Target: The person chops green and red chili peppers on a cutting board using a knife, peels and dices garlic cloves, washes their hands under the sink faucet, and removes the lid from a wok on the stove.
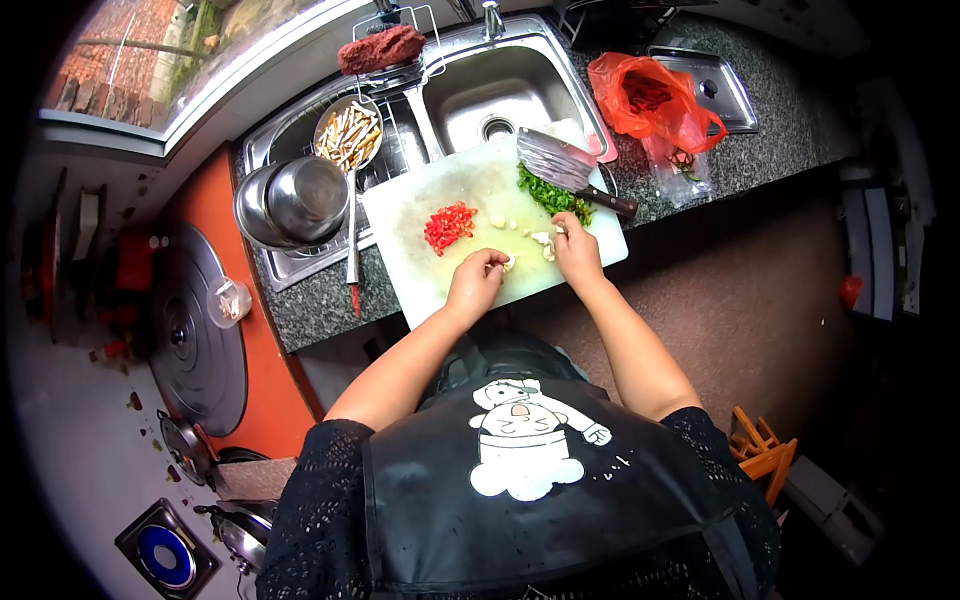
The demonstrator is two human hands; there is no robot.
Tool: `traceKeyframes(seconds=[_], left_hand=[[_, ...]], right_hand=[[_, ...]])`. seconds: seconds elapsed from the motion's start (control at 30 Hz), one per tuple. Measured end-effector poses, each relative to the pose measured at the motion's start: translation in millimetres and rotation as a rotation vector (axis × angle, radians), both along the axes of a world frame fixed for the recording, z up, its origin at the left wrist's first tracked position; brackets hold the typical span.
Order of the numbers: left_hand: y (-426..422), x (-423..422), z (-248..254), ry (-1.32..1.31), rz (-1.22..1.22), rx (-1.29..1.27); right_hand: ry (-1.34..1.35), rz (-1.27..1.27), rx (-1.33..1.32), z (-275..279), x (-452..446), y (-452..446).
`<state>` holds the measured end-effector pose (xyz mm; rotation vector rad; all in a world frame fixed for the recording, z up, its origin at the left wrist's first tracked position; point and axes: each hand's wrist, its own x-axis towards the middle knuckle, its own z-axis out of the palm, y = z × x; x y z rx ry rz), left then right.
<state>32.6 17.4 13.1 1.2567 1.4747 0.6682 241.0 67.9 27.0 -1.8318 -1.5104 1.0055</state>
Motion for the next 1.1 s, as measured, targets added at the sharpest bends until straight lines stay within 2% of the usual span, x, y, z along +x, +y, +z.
traceKeyframes(seconds=[0.1, 0.4, 0.47, 0.5, 0.6, 0.67, 0.83, 1.1], left_hand=[[-0.6, 0.7, 4.6, -0.004, -0.011, -0.036], [-8.4, -1.7, -1.9, -0.021, -0.036, -0.019], [-7.1, -3.7, 4.0, -0.025, -0.044, -0.020], [-3.9, -3.3, 8.0, -0.109, 0.000, -0.101], [8.9, 0.3, 18.3, -0.374, 0.146, -0.277], [15.0, 2.1, 24.2, -0.558, 0.258, -0.304], [21.6, -5.2, 14.1, -0.573, 0.229, -0.291], [19.6, -13.1, 10.2, -0.645, 0.190, -0.357]], right_hand=[[-0.163, 0.189, 0.152, -25.2, 15.9, 0.3], [-0.362, 0.326, 0.240, -28.6, 1.1, -3.1], [-0.256, 0.235, 0.224, -31.0, -2.4, -0.6], [-0.204, 0.190, 0.217, -25.3, -5.9, 1.6], [0.177, 0.122, -0.139, -4.7, -20.1, -3.6], [0.283, 0.144, -0.190, 2.9, -27.1, -9.5], [0.481, 0.178, -0.273, 4.5, -35.9, -10.9], [0.328, 0.316, -0.296, 24.0, -29.5, -3.3]])
